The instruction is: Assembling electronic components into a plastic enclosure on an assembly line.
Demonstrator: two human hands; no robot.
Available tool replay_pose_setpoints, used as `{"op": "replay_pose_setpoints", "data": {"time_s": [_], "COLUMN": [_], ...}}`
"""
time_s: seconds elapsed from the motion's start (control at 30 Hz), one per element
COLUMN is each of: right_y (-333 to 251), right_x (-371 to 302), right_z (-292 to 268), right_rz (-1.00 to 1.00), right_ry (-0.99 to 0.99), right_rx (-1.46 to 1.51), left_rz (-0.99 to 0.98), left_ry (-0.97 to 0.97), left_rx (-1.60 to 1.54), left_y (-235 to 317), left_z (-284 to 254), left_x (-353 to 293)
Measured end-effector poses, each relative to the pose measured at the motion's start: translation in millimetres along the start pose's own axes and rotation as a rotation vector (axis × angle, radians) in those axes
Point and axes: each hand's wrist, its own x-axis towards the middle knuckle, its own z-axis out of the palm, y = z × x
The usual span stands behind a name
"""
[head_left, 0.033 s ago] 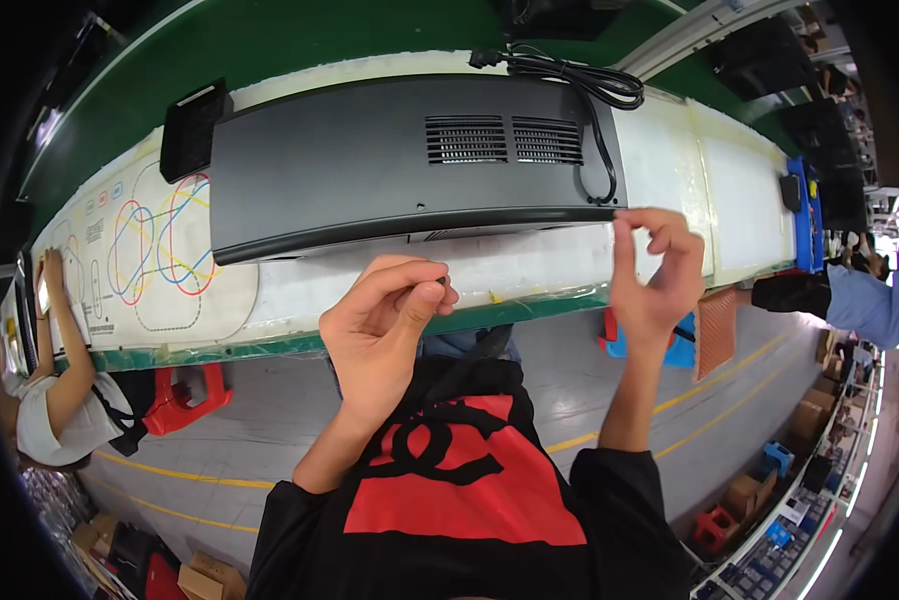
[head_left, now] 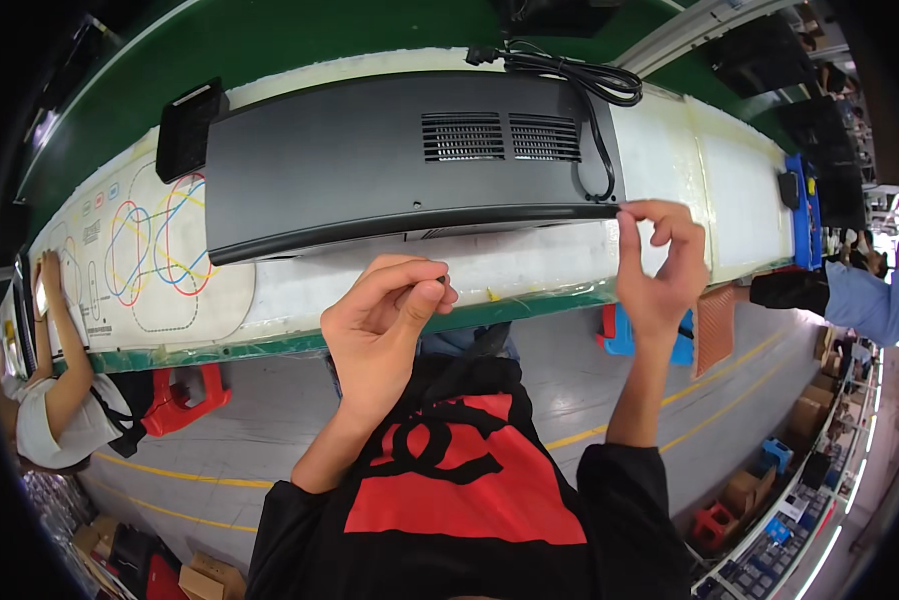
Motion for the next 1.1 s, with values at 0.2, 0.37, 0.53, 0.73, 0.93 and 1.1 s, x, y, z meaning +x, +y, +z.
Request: {"op": "replay_pose_setpoints", "data": {"time_s": [0.2,0.37,0.53,0.73,0.93,1.1], "right_y": [2.4,-6.0,-5.1,-4.6,6.1,-4.4], "right_x": [24.2,42.7,38.2,13.0,4.4,9.3], "right_z": [-7.6,-14.3,-12.1,-8.6,-2.5,-10.0], "right_rz": [-0.110,-0.228,-0.261,-0.345,-0.418,-0.265], "right_ry": [-0.170,-0.349,-0.347,-0.257,-0.164,-0.191], "right_rx": [-0.131,-0.279,-0.281,-0.381,-0.459,-0.354], "left_rz": [-0.050,-0.055,-0.066,-0.142,-0.203,-0.189], "left_ry": [-0.025,0.004,0.023,0.039,-0.035,-0.070], "left_rx": [0.005,0.021,0.040,-0.024,-0.198,-0.212], "left_y": [-5.6,-7.0,-6.4,-6.3,-0.9,-1.6], "left_z": [-7.2,-14.5,-22.4,-29.4,-27.2,-29.4], "left_x": [-2.8,-3.6,-4.5,-0.1,3.7,1.9]}}
